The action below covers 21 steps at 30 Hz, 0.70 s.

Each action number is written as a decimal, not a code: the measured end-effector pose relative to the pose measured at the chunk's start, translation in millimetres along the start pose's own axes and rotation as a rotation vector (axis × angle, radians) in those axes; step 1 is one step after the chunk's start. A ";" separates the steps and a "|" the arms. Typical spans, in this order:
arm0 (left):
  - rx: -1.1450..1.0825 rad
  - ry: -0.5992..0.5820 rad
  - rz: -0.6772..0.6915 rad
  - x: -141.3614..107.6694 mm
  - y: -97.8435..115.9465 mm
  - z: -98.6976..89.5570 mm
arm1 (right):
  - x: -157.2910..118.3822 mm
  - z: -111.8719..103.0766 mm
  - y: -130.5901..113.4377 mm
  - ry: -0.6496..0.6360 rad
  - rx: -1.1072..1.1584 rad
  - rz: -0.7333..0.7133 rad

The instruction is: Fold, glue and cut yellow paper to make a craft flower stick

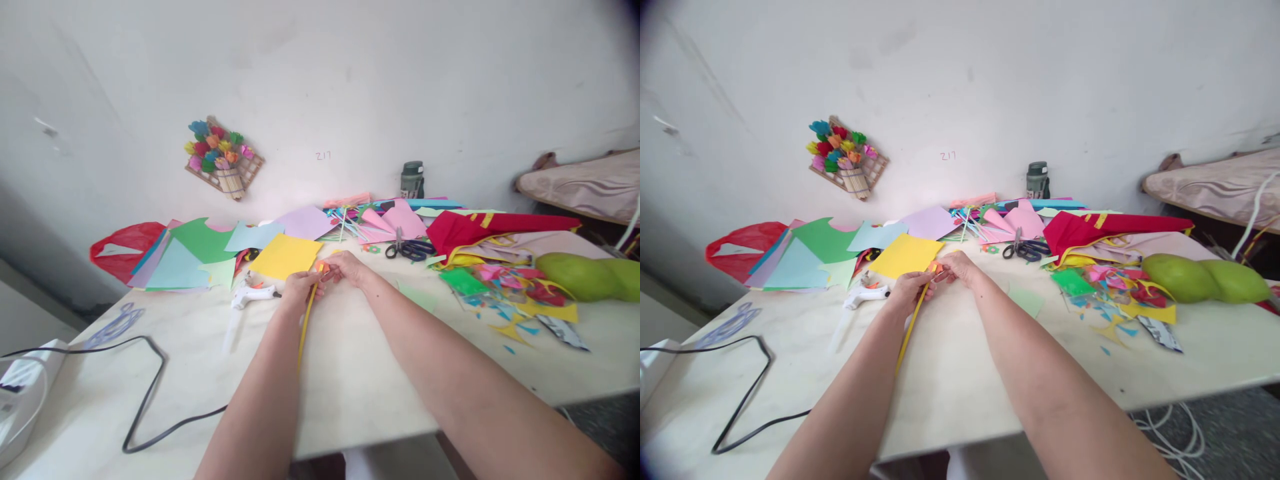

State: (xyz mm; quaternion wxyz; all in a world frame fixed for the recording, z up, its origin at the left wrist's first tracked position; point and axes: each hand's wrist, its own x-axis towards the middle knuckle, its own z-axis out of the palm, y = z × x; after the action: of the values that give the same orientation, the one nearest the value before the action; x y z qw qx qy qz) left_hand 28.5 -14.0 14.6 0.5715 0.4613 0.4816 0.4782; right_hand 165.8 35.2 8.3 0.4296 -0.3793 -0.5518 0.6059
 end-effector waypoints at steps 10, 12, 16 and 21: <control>-0.001 -0.008 0.021 1.0 -1.9 -1.5 | 0.4 -2.0 1.5 -0.036 -0.045 -0.017; -0.001 -0.007 0.022 0.7 -1.5 -1.4 | -0.1 -1.7 1.1 -0.037 -0.055 -0.019; -0.009 0.000 0.003 -1.1 0.8 0.1 | -1.4 -1.0 -0.2 -0.055 -0.076 -0.025; -0.007 0.012 -0.010 -3.5 3.2 1.4 | -2.1 -1.0 -0.8 -0.081 -0.073 -0.024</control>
State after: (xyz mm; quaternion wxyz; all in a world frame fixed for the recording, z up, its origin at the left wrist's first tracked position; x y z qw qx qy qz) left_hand 29.3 -17.1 18.3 0.5724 0.4541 0.4857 0.4798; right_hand 167.5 33.5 8.9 0.4001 -0.3630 -0.5950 0.5951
